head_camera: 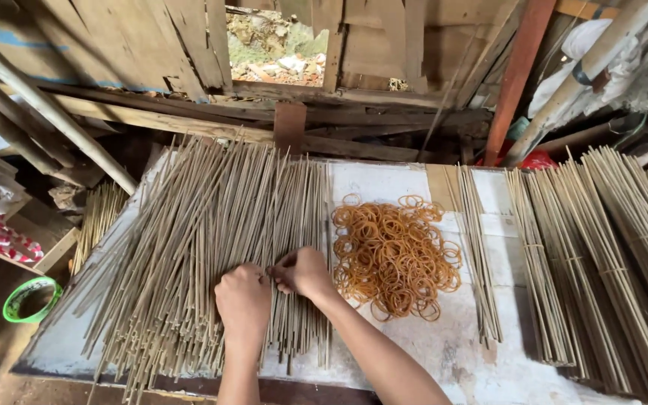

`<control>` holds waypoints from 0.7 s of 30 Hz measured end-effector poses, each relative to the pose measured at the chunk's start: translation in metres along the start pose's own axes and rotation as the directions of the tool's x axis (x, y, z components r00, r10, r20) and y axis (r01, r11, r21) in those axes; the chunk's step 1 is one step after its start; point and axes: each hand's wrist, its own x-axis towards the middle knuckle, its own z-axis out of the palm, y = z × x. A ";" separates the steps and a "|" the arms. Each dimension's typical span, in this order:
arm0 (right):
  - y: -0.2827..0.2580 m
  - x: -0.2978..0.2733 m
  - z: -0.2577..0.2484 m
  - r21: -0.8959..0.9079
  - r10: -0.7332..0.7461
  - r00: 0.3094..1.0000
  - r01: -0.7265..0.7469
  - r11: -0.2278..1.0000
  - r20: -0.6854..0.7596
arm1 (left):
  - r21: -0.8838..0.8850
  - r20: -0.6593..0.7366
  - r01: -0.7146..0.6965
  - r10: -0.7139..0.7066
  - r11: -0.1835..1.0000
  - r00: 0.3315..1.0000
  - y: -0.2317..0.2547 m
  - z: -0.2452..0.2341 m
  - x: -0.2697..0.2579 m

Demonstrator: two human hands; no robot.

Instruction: Bundling thin wooden sticks together using rubber bands in a workshop setting.

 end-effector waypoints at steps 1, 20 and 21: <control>-0.001 -0.001 0.000 0.005 0.005 1.000 -0.005 1.000 -0.005 | 0.000 0.006 -0.005 0.005 1.000 1.000 0.000 -0.002 0.000; 0.036 0.036 -0.039 0.340 -0.110 0.982 0.158 0.927 -0.156 | -0.513 0.213 0.217 -0.122 0.830 0.969 0.056 -0.071 -0.001; 0.033 0.032 -0.042 0.347 -0.099 0.982 0.149 0.926 -0.160 | -0.524 0.239 0.223 -0.109 0.822 0.965 0.061 -0.073 -0.001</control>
